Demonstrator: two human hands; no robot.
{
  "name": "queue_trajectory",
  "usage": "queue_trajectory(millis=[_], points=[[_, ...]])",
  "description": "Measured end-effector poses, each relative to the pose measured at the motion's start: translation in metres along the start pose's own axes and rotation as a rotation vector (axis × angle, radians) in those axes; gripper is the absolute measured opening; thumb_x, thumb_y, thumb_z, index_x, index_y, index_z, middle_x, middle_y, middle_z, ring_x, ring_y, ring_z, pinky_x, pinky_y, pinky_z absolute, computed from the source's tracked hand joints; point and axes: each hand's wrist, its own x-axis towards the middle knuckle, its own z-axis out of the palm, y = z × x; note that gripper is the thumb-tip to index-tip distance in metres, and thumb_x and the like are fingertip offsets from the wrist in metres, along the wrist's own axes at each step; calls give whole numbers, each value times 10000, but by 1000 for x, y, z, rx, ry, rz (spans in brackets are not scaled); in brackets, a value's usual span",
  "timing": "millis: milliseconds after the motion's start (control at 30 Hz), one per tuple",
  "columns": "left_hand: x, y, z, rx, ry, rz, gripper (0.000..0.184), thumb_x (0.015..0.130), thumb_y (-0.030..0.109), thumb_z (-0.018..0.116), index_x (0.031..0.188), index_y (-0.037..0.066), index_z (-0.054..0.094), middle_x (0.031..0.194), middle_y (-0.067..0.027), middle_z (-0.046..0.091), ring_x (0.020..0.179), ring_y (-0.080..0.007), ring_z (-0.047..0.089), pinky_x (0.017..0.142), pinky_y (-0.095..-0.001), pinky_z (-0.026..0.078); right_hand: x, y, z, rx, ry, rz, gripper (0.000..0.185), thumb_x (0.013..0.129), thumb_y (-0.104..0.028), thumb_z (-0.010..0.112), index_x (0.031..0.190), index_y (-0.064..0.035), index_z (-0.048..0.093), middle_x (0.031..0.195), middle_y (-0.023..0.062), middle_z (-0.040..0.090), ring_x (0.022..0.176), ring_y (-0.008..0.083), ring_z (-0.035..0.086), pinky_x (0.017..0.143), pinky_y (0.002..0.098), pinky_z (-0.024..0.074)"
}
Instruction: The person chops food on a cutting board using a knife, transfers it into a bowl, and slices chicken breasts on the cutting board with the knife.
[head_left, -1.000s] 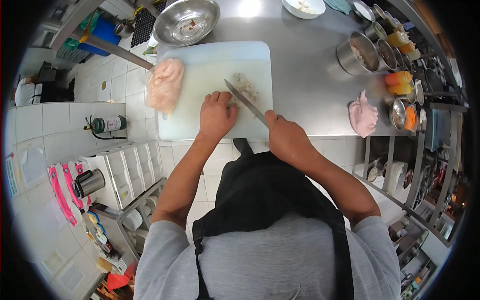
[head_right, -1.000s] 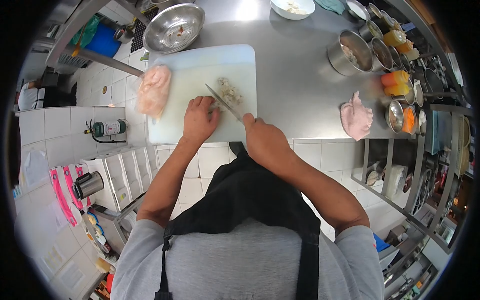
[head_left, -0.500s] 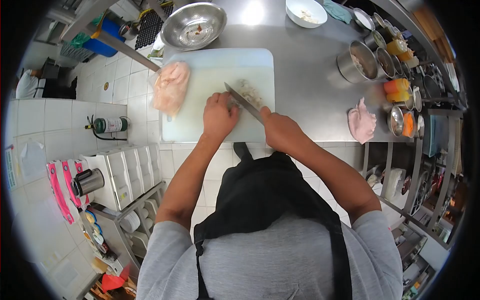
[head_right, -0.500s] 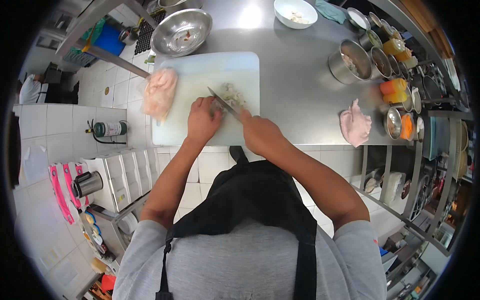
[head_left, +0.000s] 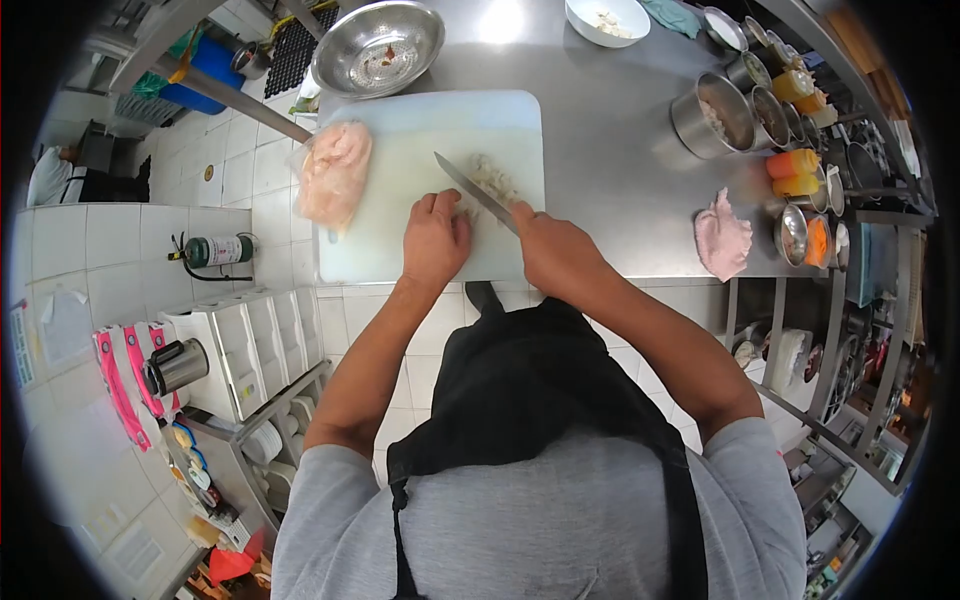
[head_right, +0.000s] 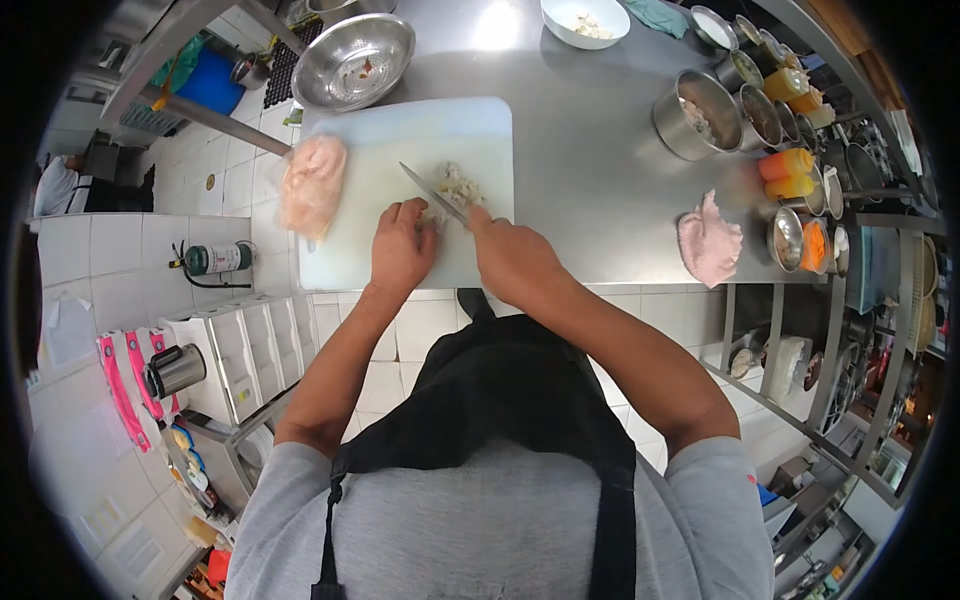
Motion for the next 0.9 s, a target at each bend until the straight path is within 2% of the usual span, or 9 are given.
queue_trajectory(millis=[167, 333, 433, 633, 733, 900], points=[[-7, -4, 7, 56, -83, -54, 208, 903, 63, 701, 1108, 30, 709, 1064, -170, 703, 1022, -408, 647, 918, -508, 542, -10, 5, 29, -35, -24, -1, 232, 1020, -39, 495, 1240, 32, 515, 1020, 304, 714, 904, 484, 736, 791, 574, 592], [-6, 3, 3, -2, 17, -51, 139, 915, 64, 676, 1043, 29, 718, 990, -165, 689, 988, -403, 640, 869, -515, 543, 2, 8, 6, -49, -18, -70, 213, 1027, -52, 485, 1221, 29, 521, 988, 305, 708, 901, 486, 736, 779, 577, 592], [-8, 2, -1, -11, 32, -99, 142, 915, 69, 681, 1046, 29, 722, 1005, -171, 695, 986, -400, 648, 862, -508, 550, -15, 3, 2, -35, -37, -57, 210, 1011, -35, 502, 1210, 28, 526, 988, 302, 712, 907, 482, 738, 786, 577, 591], [-10, -7, -6, 88, -116, -60, 273, 911, 103, 729, 1170, 18, 713, 1043, -191, 711, 1000, -427, 674, 887, -513, 561, -2, 5, 24, -25, -48, -46, 225, 984, -3, 530, 1207, 27, 523, 1016, 298, 716, 930, 474, 737, 801, 575, 581], [-19, 16, -26, 97, -122, -155, 332, 899, 107, 763, 1214, 11, 720, 1012, -194, 721, 1009, -430, 693, 888, -513, 573, 4, 8, 13, -10, -78, -42, 265, 960, 18, 542, 1225, 22, 515, 1023, 287, 718, 943, 477, 732, 802, 576, 576], [-14, 5, 3, 46, -76, -224, 389, 883, 102, 789, 1250, 3, 708, 1082, -205, 718, 987, -416, 715, 858, -503, 596, 1, 15, 9, -9, -90, 8, 348, 925, 50, 551, 1266, 6, 495, 1026, 270, 721, 950, 481, 721, 817, 571, 572]])
